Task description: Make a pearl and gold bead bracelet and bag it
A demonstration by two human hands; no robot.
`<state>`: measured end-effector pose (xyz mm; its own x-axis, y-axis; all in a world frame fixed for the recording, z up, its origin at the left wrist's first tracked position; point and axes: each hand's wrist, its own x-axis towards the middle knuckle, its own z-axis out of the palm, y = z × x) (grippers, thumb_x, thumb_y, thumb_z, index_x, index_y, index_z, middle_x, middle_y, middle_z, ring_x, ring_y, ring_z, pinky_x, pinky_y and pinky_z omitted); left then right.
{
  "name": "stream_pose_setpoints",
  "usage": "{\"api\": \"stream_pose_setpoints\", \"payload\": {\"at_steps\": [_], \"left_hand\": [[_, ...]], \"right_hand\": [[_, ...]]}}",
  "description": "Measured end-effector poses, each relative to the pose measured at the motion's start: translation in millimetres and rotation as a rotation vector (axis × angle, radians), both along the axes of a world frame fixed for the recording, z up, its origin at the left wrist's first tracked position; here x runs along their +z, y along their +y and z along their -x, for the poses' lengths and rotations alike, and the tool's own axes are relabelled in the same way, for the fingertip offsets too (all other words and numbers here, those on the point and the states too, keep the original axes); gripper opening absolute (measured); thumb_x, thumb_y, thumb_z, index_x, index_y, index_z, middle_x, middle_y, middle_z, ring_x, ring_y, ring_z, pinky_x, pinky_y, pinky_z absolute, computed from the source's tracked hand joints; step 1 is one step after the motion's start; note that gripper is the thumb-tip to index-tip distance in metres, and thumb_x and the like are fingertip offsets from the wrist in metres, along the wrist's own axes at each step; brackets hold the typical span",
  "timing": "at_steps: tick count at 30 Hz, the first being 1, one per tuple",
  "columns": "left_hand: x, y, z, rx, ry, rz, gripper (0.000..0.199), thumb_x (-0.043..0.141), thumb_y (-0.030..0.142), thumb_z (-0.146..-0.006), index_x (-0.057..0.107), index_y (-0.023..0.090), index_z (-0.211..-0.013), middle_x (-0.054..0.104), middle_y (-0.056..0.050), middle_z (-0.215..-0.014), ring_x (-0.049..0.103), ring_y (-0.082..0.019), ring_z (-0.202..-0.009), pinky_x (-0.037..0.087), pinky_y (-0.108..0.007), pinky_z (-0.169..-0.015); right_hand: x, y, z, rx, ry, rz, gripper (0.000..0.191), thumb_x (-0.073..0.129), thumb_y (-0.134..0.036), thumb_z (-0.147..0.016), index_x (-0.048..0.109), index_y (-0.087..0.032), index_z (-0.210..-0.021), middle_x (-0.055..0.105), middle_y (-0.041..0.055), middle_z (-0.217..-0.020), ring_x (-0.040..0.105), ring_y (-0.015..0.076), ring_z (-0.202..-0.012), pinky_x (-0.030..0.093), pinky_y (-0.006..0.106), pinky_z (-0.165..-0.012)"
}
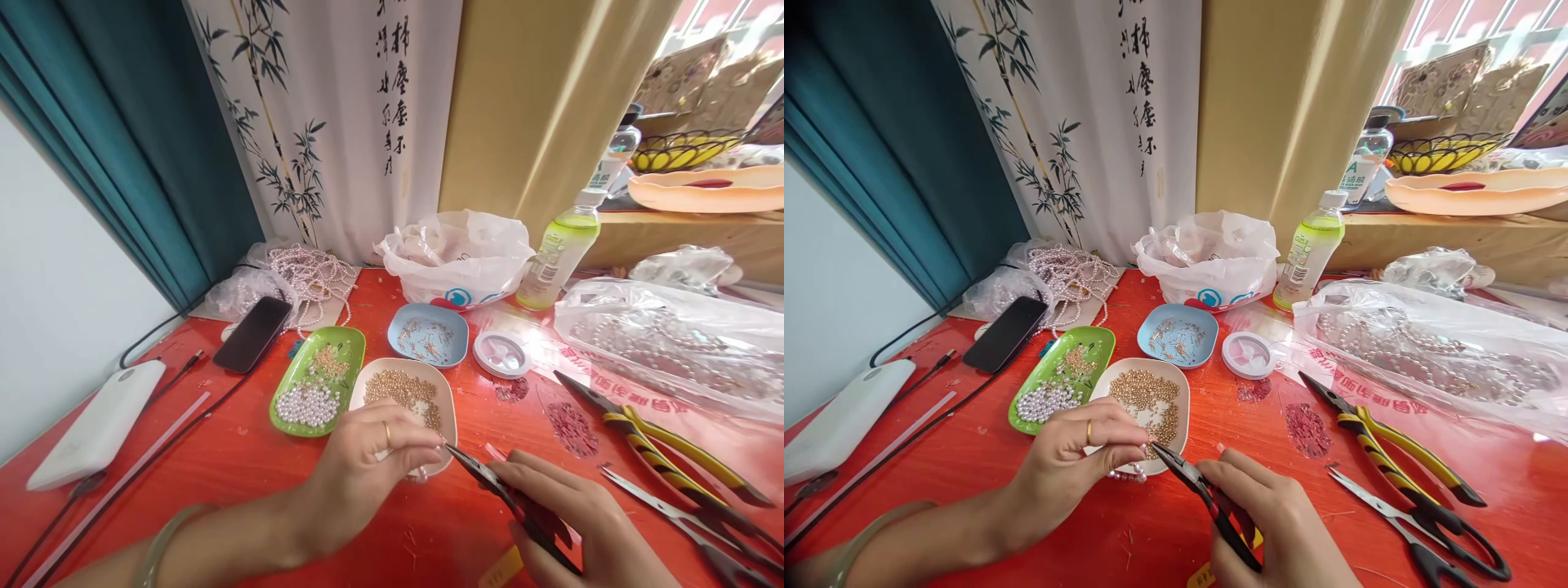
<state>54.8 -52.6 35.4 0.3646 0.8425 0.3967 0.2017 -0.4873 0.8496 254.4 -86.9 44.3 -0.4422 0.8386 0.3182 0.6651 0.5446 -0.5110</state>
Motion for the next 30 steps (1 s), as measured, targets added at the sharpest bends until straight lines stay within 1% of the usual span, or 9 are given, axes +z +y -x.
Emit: {"api": "stream_pose_setpoints", "payload": {"at_steps": [3,6,11,14,16,21,27,30], "left_hand": [[-1.0,0.0,0.4,0.003,0.002,0.002,0.013,0.057,0.017,-0.074,0.067,0.018,-0.082,0.065,-0.003,-0.070,0.056,-0.011,-0.066,0.047,-0.024,-0.063],[-0.3,-0.4,0.2,0.004,-0.009,0.059,0.013,0.057,0.017,-0.074,0.067,0.019,-0.082,0.065,-0.003,-0.071,0.056,-0.011,-0.067,0.047,-0.023,-0.063],[4.9,-0.1,-2.4,0.018,-0.023,0.316,0.014,0.058,0.027,-0.073,0.068,0.018,-0.076,0.064,-0.003,-0.072,0.057,-0.011,-0.065,0.048,-0.023,-0.062],[7.2,1.4,-3.3,-0.014,-0.048,0.470,0.019,0.058,0.032,-0.072,0.068,0.016,-0.071,0.065,-0.004,-0.070,0.057,-0.012,-0.066,0.048,-0.023,-0.062],[8.1,2.4,-3.2,-0.033,-0.049,0.537,0.023,0.057,0.034,-0.072,0.067,0.014,-0.069,0.065,-0.005,-0.069,0.057,-0.012,-0.066,0.047,-0.023,-0.062],[9.0,3.2,-2.9,-0.031,-0.009,0.553,0.026,0.056,0.036,-0.072,0.067,0.013,-0.067,0.064,-0.004,-0.067,0.057,-0.013,-0.066,0.046,-0.024,-0.064],[8.4,3.3,-2.3,-0.076,-0.034,0.530,0.025,0.054,0.035,-0.074,0.067,0.014,-0.071,0.064,-0.005,-0.067,0.056,-0.012,-0.064,0.046,-0.024,-0.059],[8.0,3.4,-1.8,-0.085,-0.037,0.524,0.024,0.053,0.033,-0.075,0.066,0.014,-0.072,0.064,-0.005,-0.068,0.055,-0.012,-0.064,0.046,-0.024,-0.060]], "right_hand": [[-1.2,0.3,0.1,0.001,0.013,-0.018,0.032,0.041,-0.008,-0.064,0.061,-0.018,-0.088,0.063,0.0042,-0.068,0.059,0.0123,-0.054,0.047,0.019,-0.047],[-3.7,-1.0,0.2,-0.026,0.004,-0.009,0.031,0.043,-0.008,-0.065,0.061,-0.018,-0.088,0.061,0.0040,-0.069,0.058,0.0119,-0.054,0.048,0.019,-0.049],[-4.6,-2.1,0.5,-0.022,0.017,0.000,0.029,0.043,-0.008,-0.067,0.060,-0.017,-0.088,0.058,0.0020,-0.063,0.057,0.0112,-0.051,0.047,0.020,-0.047],[-3.3,-2.3,0.5,-0.023,0.022,0.003,0.027,0.043,-0.008,-0.066,0.060,-0.017,-0.086,0.058,0.0017,-0.063,0.056,0.0111,-0.050,0.046,0.020,-0.046],[-2.5,-2.7,0.6,-0.031,0.021,0.018,0.026,0.043,-0.009,-0.066,0.060,-0.017,-0.084,0.058,0.0013,-0.062,0.055,0.0109,-0.049,0.046,0.020,-0.045],[0.5,-2.4,1.8,-0.050,0.033,0.057,0.024,0.042,-0.009,-0.065,0.059,-0.018,-0.079,0.057,0.0012,-0.060,0.055,0.0108,-0.047,0.045,0.020,-0.044],[4.9,-0.7,3.2,-0.054,0.015,0.083,0.020,0.041,-0.011,-0.066,0.059,-0.018,-0.072,0.056,0.0008,-0.056,0.053,0.0110,-0.044,0.044,0.020,-0.043],[5.3,-0.7,3.2,-0.053,0.012,0.072,0.020,0.040,-0.010,-0.066,0.059,-0.018,-0.069,0.056,0.0008,-0.055,0.053,0.0111,-0.044,0.044,0.020,-0.042]]}}
